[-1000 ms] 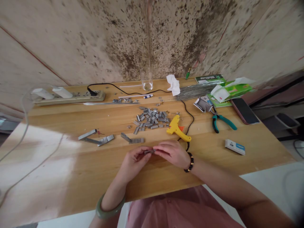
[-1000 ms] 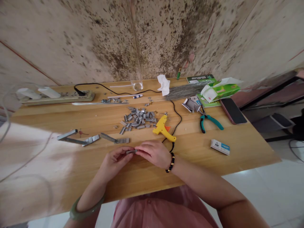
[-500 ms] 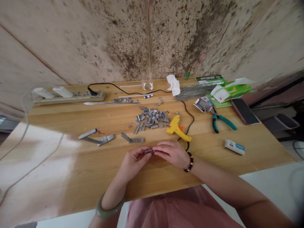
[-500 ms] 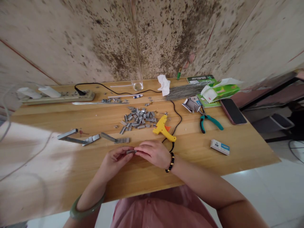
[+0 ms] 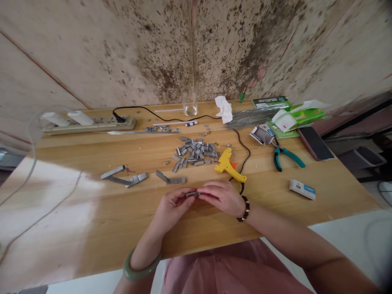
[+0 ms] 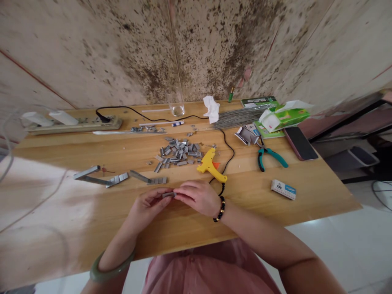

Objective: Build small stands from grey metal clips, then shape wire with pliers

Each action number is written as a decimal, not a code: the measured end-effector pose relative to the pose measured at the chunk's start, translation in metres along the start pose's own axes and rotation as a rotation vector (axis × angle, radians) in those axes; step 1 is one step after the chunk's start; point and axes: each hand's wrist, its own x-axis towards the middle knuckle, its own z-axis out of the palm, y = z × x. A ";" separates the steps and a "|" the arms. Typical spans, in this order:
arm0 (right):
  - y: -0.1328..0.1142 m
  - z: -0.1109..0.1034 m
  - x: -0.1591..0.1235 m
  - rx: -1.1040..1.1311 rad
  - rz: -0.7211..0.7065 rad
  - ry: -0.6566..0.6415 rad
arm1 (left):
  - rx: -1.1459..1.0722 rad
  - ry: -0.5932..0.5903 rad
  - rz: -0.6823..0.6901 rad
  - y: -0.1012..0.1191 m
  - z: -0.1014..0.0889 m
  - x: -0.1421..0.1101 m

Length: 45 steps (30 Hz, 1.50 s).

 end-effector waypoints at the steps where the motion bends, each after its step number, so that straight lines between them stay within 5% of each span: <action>1: 0.000 0.000 0.000 0.004 -0.003 0.000 | -0.003 0.002 0.000 0.000 0.000 0.000; 22: 0.003 0.004 -0.001 -0.048 -0.025 0.012 | 0.034 -0.021 -0.005 0.006 0.003 0.000; 45: -0.002 0.000 0.001 0.252 0.149 -0.043 | -0.011 -0.018 -0.042 0.007 0.002 0.001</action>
